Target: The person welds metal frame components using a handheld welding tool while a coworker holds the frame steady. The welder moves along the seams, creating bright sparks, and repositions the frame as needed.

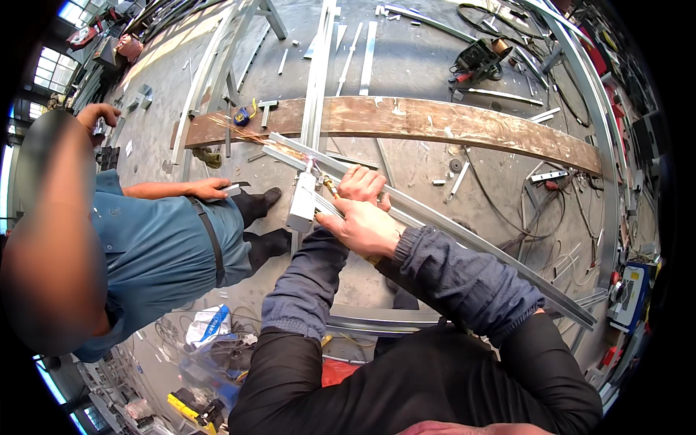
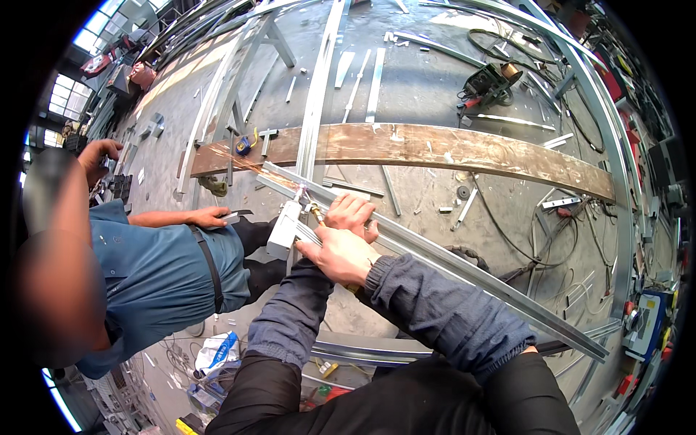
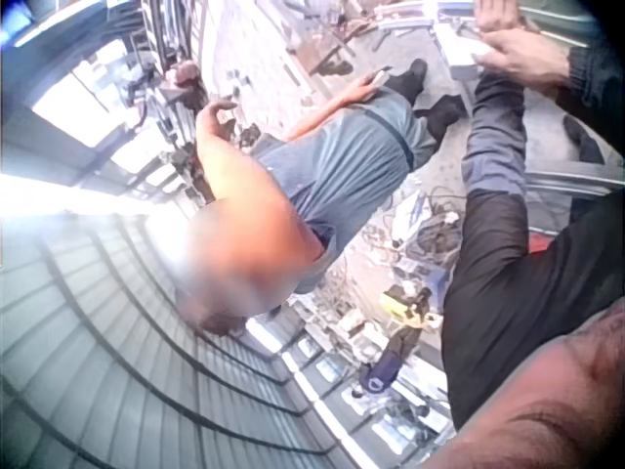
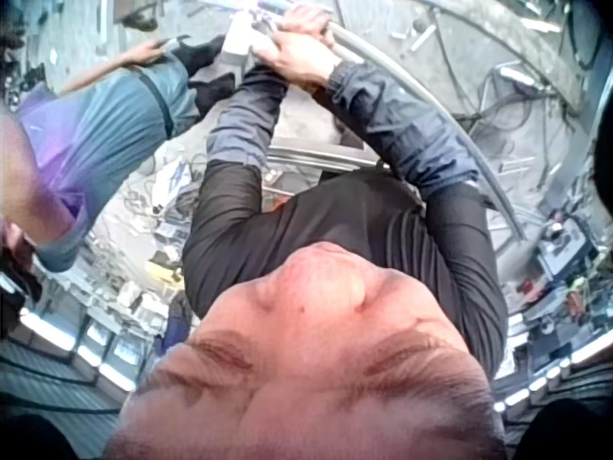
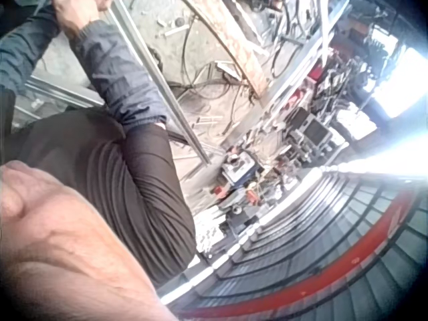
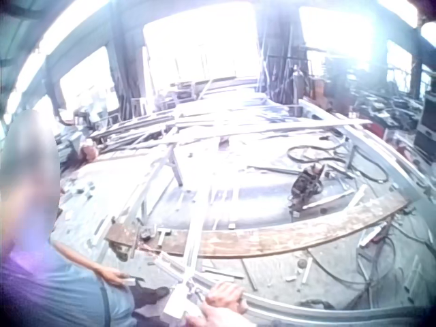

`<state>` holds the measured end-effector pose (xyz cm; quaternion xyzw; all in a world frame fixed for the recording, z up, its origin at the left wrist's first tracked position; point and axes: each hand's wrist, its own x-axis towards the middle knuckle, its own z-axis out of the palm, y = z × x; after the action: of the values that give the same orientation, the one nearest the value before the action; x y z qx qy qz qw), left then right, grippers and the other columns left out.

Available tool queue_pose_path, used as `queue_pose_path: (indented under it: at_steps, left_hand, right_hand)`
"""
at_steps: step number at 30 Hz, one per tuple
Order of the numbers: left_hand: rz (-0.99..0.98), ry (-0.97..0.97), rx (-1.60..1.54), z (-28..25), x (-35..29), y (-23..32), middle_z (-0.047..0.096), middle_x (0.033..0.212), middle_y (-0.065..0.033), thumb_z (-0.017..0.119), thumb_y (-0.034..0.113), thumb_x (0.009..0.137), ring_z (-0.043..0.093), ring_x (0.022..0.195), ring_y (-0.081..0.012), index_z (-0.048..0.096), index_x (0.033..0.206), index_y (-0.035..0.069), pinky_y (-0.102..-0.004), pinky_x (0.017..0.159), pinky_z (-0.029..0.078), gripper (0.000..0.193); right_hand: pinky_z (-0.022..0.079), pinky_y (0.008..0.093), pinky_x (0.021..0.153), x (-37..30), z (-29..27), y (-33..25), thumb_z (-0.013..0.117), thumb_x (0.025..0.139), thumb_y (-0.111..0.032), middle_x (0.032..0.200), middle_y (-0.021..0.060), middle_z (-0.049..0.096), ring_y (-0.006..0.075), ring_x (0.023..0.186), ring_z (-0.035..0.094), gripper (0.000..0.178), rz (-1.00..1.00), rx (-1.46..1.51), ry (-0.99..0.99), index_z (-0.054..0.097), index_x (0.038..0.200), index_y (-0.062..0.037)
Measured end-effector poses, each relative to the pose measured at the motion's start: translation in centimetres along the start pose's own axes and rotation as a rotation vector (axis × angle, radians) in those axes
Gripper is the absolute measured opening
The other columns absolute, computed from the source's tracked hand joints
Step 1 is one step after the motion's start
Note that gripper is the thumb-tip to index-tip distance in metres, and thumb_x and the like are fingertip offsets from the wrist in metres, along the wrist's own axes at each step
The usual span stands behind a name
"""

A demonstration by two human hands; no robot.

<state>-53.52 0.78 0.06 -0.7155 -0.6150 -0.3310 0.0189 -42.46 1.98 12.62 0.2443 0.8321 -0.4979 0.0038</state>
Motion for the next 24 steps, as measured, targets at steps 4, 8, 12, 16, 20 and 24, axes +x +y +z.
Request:
queue_pose_path:
  at_steps: [4,8,12,16,20,24]
  left_hand:
    - [0.0,0.013,-0.008,0.0,0.2,0.1,0.072,0.098,-0.0163,0.076,0.025,0.069,0.071,0.1,-0.0358,0.073,0.097,0.003,-0.0522,0.105,0.054,0.036]
    - [0.029,0.05,-0.008,-0.1,0.5,0.2,0.069,0.093,-0.0154,0.075,0.027,0.067,0.069,0.094,-0.0354,0.07,0.092,0.003,-0.05,0.098,0.054,0.035]
    - [0.078,0.126,0.003,0.3,0.7,0.0,0.064,0.086,-0.0143,0.075,0.032,0.065,0.066,0.086,-0.0352,0.065,0.087,0.003,-0.047,0.087,0.053,0.038]
    - [0.082,0.129,0.004,0.3,0.6,0.0,0.064,0.086,-0.0145,0.075,0.031,0.065,0.066,0.086,-0.0349,0.065,0.087,0.003,-0.0468,0.087,0.053,0.038]
    - [0.092,0.13,-0.004,0.2,0.7,0.1,0.065,0.086,-0.0146,0.074,0.029,0.065,0.066,0.086,-0.0351,0.066,0.088,0.003,-0.0474,0.087,0.053,0.036]
    - [0.103,0.12,-0.002,0.2,0.6,0.0,0.065,0.087,-0.0146,0.074,0.029,0.066,0.067,0.087,-0.0353,0.066,0.089,0.002,-0.0485,0.088,0.054,0.036]
  right_hand:
    - [0.057,0.0543,0.088,0.0,0.2,0.2,0.055,0.111,-0.057,0.09,0.0313,0.075,0.0489,0.089,0.075,0.069,-0.017,-0.012,0.021,0.072,0.107,0.0103]
    - [0.058,0.0541,0.086,0.0,0.0,0.4,0.055,0.111,-0.056,0.089,0.0306,0.074,0.0481,0.087,0.075,0.068,-0.032,-0.028,0.012,0.072,0.107,0.0103]
    - [0.058,0.0541,0.085,-0.3,-0.3,0.2,0.055,0.112,-0.055,0.088,0.0301,0.074,0.0478,0.087,0.075,0.068,-0.037,-0.025,0.005,0.072,0.107,0.0105]
    - [0.058,0.0544,0.085,-0.5,-0.6,0.0,0.054,0.112,-0.054,0.09,0.0306,0.074,0.0489,0.087,0.075,0.067,-0.07,-0.05,-0.011,0.071,0.108,0.0104]
    - [0.058,0.0553,0.085,-0.8,-1.1,-0.6,0.053,0.113,-0.052,0.091,0.0311,0.073,0.0497,0.088,0.074,0.065,-0.044,-0.065,-0.015,0.071,0.107,0.0098]
    - [0.058,0.055,0.085,-0.9,-1.2,-0.5,0.054,0.112,-0.053,0.092,0.0319,0.073,0.0494,0.089,0.075,0.066,-0.045,-0.074,-0.027,0.07,0.108,0.0099]
